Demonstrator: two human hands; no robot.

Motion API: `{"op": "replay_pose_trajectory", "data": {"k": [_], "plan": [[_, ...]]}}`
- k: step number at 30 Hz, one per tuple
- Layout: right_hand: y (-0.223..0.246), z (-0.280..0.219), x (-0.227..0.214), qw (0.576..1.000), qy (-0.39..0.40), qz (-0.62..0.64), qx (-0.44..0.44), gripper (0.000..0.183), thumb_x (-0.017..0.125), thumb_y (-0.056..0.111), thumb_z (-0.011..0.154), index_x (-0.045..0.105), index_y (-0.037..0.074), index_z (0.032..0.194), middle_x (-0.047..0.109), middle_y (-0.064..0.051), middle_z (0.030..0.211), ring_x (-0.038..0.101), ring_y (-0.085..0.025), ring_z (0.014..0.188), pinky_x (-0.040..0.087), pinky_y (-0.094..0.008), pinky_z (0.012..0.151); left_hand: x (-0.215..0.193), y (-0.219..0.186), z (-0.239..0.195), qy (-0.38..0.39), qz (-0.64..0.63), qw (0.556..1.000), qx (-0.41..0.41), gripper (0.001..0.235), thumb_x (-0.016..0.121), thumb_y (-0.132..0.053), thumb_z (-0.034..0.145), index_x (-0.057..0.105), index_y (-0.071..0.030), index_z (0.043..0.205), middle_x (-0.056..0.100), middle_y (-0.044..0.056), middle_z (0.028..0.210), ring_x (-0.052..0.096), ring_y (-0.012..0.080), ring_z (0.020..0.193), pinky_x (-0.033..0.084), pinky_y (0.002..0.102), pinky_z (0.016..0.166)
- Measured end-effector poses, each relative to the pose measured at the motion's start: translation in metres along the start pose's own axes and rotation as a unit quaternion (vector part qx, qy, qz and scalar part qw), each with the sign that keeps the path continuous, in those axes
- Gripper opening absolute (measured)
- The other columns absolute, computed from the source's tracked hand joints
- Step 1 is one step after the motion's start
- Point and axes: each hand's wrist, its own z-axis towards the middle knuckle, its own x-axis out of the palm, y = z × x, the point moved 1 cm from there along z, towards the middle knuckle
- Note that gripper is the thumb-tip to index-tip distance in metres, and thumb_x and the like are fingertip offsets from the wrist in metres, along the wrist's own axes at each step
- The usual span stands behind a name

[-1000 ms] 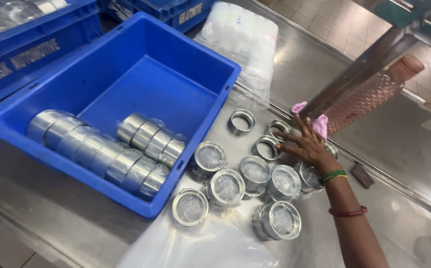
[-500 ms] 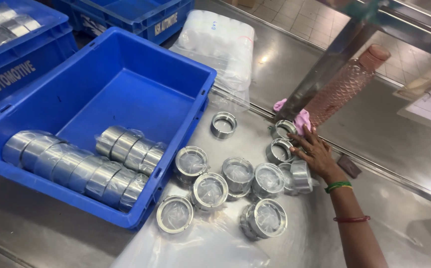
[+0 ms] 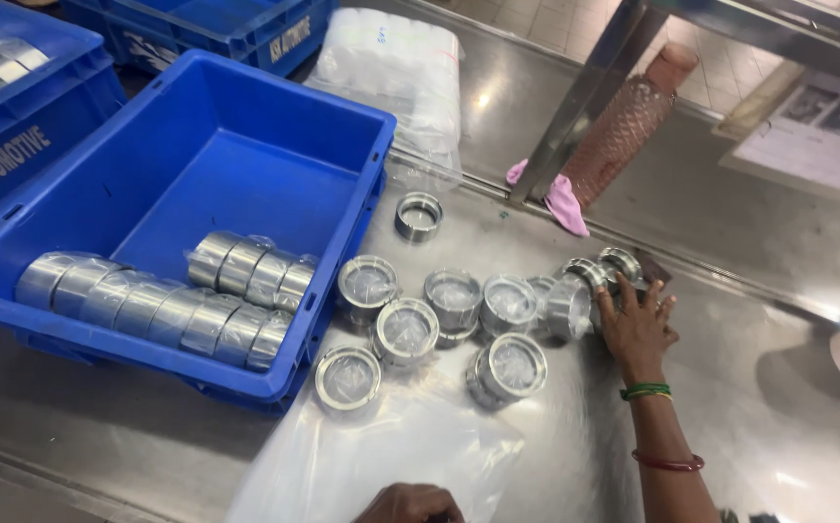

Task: The person takes metal rings from a blue bin, wipes them with a cloth, and places them into plastic bags on a workbench.

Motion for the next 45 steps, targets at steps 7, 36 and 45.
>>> {"op": "replay_pose_trajectory", "data": {"k": [7, 36, 45], "plan": [[-0.020, -0.096, -0.043, 0.994, 0.030, -0.027, 0.105, 0.061, 0.041, 0.067, 0.097, 0.045, 0.040, 0.152, 0.024, -0.023, 0.167, 0.014, -0.052, 0.153, 0.020, -0.080, 0.111, -0.039, -0.097, -0.001, -0.019, -0.019, 0.998, -0.049, 0.013, 0.074, -0.011, 0.087, 0.068, 0.000, 0.083, 0.070, 0.016, 0.075, 0.073, 0.0277, 0.068, 0.057, 0.038, 0.064], [0.077, -0.265, -0.094, 0.787, 0.458, 0.413, 0.027, 0.104, 0.091, 0.037, 0.055, 0.045, 0.022, 0.147, 0.077, -0.009, 0.100, 0.072, -0.017, 0.091, 0.057, -0.031, 0.078, -0.044, -0.128, 0.009, -0.035, -0.076, 0.962, -0.261, 0.020, 0.053, -0.024, 0.103, 0.054, -0.005, 0.095, 0.067, 0.012, 0.064, 0.068, 0.0242, 0.053, 0.055, 0.037, 0.051], [0.094, -0.276, -0.106, 0.847, 0.385, 0.367, -0.020, 0.092, 0.089, 0.037, 0.058, 0.055, 0.021, 0.142, 0.073, -0.007, 0.084, 0.068, -0.017, 0.077, 0.055, -0.035, 0.070, -0.059, -0.165, 0.033, -0.141, 0.139, 0.978, 0.061, 0.017, 0.062, -0.016, 0.100, 0.054, -0.006, 0.090, 0.062, 0.010, 0.064, 0.066, 0.0288, 0.058, 0.050, 0.042, 0.054]]}}
